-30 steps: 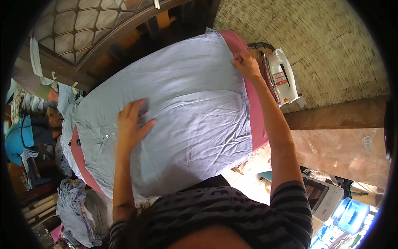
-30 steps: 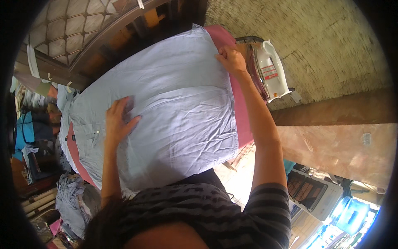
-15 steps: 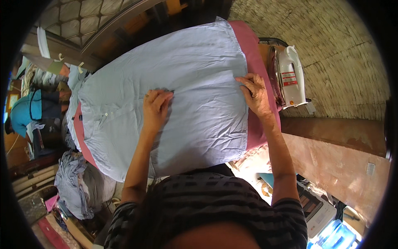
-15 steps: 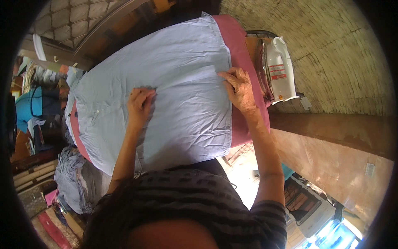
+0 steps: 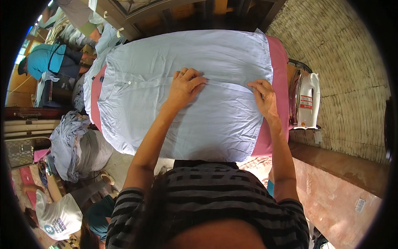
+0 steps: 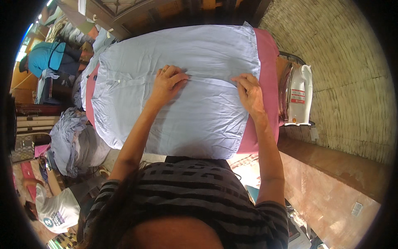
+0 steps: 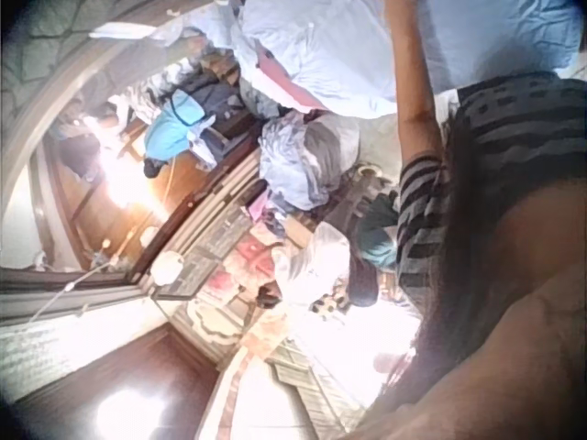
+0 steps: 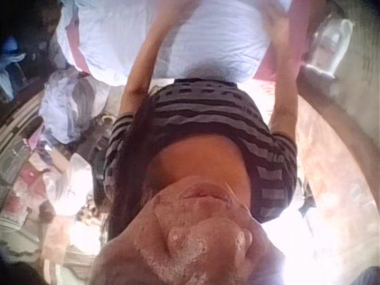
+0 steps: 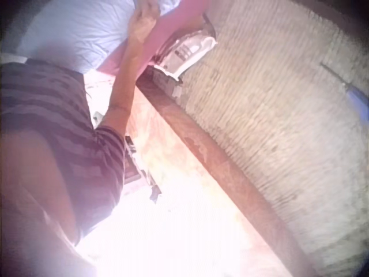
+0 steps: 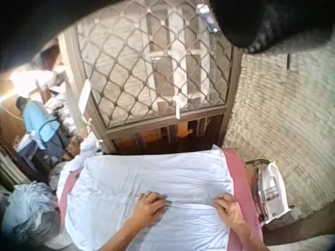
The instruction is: The person irons two shirts on an ironing board, turning them over to press different sides and handling buttons, before setting each aside and picking up the next.
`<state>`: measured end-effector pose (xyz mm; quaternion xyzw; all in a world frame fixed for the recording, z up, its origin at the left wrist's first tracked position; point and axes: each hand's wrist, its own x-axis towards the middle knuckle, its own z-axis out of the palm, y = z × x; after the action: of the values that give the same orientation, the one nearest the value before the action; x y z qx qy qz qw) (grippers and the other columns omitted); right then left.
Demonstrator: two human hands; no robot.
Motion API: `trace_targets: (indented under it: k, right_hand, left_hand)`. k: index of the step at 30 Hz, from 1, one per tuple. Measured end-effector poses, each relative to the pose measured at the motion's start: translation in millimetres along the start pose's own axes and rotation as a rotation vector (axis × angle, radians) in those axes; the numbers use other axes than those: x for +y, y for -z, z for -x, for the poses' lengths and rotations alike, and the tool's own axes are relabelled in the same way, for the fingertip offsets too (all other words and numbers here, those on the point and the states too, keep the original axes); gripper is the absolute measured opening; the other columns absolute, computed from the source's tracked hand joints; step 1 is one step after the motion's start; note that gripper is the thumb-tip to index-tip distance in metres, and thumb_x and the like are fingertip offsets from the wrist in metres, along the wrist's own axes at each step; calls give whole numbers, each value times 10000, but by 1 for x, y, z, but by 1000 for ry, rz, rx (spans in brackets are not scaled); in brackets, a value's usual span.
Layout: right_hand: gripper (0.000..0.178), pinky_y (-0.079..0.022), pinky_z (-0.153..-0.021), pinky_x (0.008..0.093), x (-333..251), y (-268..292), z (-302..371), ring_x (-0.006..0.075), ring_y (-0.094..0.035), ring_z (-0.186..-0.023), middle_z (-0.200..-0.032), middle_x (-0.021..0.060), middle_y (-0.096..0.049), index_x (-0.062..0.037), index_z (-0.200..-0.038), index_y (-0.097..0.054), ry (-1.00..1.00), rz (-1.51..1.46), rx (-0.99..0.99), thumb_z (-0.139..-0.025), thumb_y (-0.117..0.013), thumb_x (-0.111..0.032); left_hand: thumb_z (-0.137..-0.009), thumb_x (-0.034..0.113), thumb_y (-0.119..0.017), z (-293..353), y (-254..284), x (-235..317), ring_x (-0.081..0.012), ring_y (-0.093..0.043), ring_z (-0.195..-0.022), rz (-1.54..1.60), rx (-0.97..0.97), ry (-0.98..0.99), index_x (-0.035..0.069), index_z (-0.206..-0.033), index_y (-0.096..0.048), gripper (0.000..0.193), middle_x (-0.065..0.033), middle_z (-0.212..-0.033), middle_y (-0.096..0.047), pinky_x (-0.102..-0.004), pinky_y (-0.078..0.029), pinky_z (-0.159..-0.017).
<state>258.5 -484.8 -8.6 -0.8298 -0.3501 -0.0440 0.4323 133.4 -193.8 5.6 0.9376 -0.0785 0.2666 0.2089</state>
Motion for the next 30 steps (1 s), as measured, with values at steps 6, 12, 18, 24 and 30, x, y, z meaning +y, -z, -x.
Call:
trace_targets:
  k: [6,12,18,24,30]
  right_hand:
    - [323,-508,-851,360,-15,4,-7,257,-578,-1030,-1038,74,-584,-168,-1082,-741,21,124,-130,-770,-780,-98]
    - [339,-528,-803,345,-18,10,-11,235,-577,-1048,-1066,34,-596,-172,-1112,-739,-105,-32,-188,-787,-764,-82]
    - [293,-516,-871,366,11,-4,0,273,-612,-1006,-1066,55,-650,-112,-1066,-735,-48,91,77,-850,-613,44]
    - [372,-489,-969,400,6,-5,1,334,-598,-1080,-1170,110,-639,-126,-1189,-675,19,211,101,-845,-660,16]
    - [517,-457,-1048,416,9,17,13,331,-555,-1242,-1305,129,-614,-101,-1290,-607,-90,138,53,-801,-775,-90]
  left_hand:
    - [-778,72,-746,14,-9,-5,-217,-564,-897,8,128,-70,145,-910,-713,154,9,-971,-646,-374,-398,-782]
    - [-803,-11,-686,13,-8,3,-262,-613,-891,139,22,-18,97,-921,-707,162,-40,-923,-650,-385,-453,-770]
    - [-832,33,-680,1,7,-6,-337,-653,-799,315,-232,133,43,-898,-688,67,-126,-909,-664,-460,-498,-667]
    - [-862,166,-690,-65,-17,23,-318,-666,-843,-35,-589,61,61,-866,-685,105,-112,-944,-685,-450,-516,-717]
    - [-909,279,-640,-54,-96,41,-285,-531,-1199,219,-249,-341,150,-1199,-656,318,-24,-1337,-570,-465,-429,-970]
